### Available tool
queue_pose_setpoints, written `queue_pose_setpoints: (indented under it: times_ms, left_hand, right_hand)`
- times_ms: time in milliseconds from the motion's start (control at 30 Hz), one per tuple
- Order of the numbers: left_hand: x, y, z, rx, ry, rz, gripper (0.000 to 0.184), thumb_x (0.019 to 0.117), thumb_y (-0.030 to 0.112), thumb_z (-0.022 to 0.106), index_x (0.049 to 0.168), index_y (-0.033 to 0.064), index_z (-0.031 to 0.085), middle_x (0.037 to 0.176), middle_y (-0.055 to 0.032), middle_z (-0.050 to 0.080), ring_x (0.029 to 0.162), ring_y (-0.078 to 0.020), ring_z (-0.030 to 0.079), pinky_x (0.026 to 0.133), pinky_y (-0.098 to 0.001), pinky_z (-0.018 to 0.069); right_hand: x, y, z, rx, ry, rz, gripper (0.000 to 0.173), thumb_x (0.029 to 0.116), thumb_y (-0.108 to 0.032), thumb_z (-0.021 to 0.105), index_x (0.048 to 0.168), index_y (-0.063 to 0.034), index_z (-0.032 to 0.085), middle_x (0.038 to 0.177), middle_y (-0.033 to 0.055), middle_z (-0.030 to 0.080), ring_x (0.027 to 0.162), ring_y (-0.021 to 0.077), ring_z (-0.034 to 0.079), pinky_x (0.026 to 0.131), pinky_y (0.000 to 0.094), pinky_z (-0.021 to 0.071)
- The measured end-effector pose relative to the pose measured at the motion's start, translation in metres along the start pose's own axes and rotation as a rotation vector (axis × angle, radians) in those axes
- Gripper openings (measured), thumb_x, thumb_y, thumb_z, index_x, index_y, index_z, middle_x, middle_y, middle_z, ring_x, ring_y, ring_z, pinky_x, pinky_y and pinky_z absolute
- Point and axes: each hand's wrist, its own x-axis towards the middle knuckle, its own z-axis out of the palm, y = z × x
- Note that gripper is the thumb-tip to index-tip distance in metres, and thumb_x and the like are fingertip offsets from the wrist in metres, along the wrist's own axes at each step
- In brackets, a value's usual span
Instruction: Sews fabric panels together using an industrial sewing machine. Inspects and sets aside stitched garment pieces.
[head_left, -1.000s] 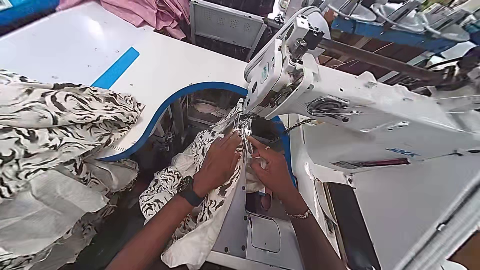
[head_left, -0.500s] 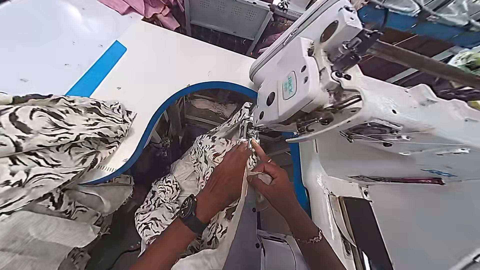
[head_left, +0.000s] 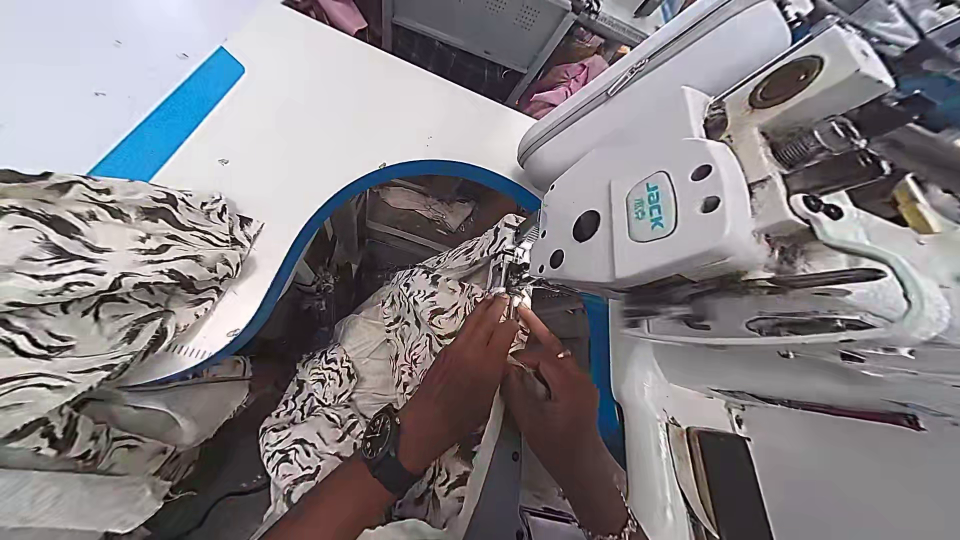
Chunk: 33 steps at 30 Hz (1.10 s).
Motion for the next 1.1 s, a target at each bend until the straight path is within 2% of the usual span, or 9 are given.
queue_pose_setpoints:
  times_ms: [167,300,400,500,667,767,833,967,1100]
  left_hand:
    - [0.011,-0.01,0.0,-0.038,-0.049,-0.027,0.032,0.0988,-0.003,0.05,0.129,-0.0111,0.058,0.138,-0.0312,0.058,0.129,-0.0429,0.059,0.107,-0.0464,0.0501]
    - [0.013,-0.004,-0.013,-0.044,-0.062,-0.153,0.042,0.0992,0.01,0.057,0.137,-0.0093,0.055,0.121,-0.0254,0.066,0.116,-0.0402,0.063,0.101,-0.055,0.0492]
    - [-0.024,0.032,-0.063,-0.274,-0.427,-0.463,0.051,0.1018,0.026,0.062,0.144,-0.0009,0.051,0.104,-0.0186,0.072,0.094,-0.0309,0.07,0.089,-0.0516,0.0552]
    - [-0.065,0.057,-0.071,-0.288,-0.454,-0.455,0.038,0.1021,0.016,0.058,0.135,-0.0034,0.06,0.086,-0.0203,0.07,0.076,-0.0336,0.069,0.073,-0.0518,0.055]
    - [-0.083,0.049,-0.045,-0.192,-0.242,-0.28,0.029,0.1008,0.014,0.053,0.115,-0.002,0.072,0.066,-0.0141,0.066,0.057,-0.0299,0.065,0.057,-0.0493,0.0523]
    - [-0.062,0.031,-0.05,-0.253,-0.261,-0.288,0.031,0.1034,0.018,0.05,0.114,-0.0024,0.071,0.068,-0.0161,0.066,0.061,-0.0317,0.065,0.061,-0.0512,0.0521]
    - [-0.064,0.033,-0.052,-0.283,-0.287,-0.262,0.033,0.1029,0.018,0.054,0.124,-0.0021,0.07,0.068,-0.0165,0.067,0.059,-0.0316,0.065,0.06,-0.0502,0.0528]
    - [-0.073,0.042,-0.053,-0.211,-0.296,-0.221,0.013,0.0878,0.002,0.061,0.094,-0.0044,0.071,0.056,-0.0163,0.059,0.051,-0.035,0.063,0.051,-0.0512,0.0502]
    - [-0.074,0.031,-0.043,-0.263,-0.25,-0.183,0.02,0.094,0.013,0.058,0.098,0.0019,0.074,0.052,-0.0101,0.056,0.045,-0.0276,0.059,0.045,-0.0456,0.0468]
  right_hand:
    - [0.001,-0.026,0.012,-0.455,0.09,-0.081,0.022,0.0926,-0.016,0.059,0.094,-0.0011,0.075,0.093,0.0193,0.067,0.063,0.0206,0.065,0.048,0.0281,0.05]
    - [-0.021,-0.044,-0.013,-0.565,0.04,0.013,0.026,0.0901,-0.015,0.061,0.1,0.0026,0.077,0.078,0.0163,0.072,0.06,0.029,0.07,0.048,0.0419,0.0534]
    - [-0.083,-0.048,-0.053,-0.472,-0.103,0.183,0.021,0.0854,-0.014,0.068,0.091,0.0043,0.076,0.069,0.0149,0.069,0.055,0.0283,0.066,0.05,0.045,0.0523]
    - [-0.114,-0.012,-0.078,-0.195,-0.211,0.248,0.022,0.0878,-0.022,0.069,0.08,-0.0021,0.072,0.068,0.0036,0.067,0.063,0.0089,0.065,0.064,0.0284,0.0551]
    - [-0.078,-0.116,-0.062,-0.593,-0.479,-0.051,0.011,0.0872,-0.01,0.068,0.087,-0.0014,0.075,0.072,0.0148,0.069,0.066,0.034,0.071,0.056,0.0484,0.0558]
    - [-0.079,-0.113,-0.039,-0.523,-0.549,0.09,0.014,0.0891,-0.008,0.065,0.09,0.0015,0.075,0.078,0.0174,0.072,0.071,0.0366,0.073,0.06,0.0536,0.0566]
    - [-0.067,-0.126,-0.052,-0.614,-0.5,0.137,0.019,0.0929,-0.014,0.063,0.085,0.001,0.073,0.069,0.0155,0.067,0.062,0.0338,0.07,0.051,0.0493,0.0538]
    - [-0.054,-0.14,-0.035,-0.725,-0.52,0.015,0.011,0.086,-0.01,0.067,0.082,-0.0013,0.072,0.066,0.0132,0.067,0.06,0.0302,0.07,0.049,0.0425,0.0528]
    - [-0.047,-0.129,-0.03,-0.814,-0.498,0.08,0.016,0.088,-0.012,0.064,0.076,-0.0027,0.069,0.058,0.0113,0.062,0.053,0.0284,0.066,0.046,0.0414,0.0492]
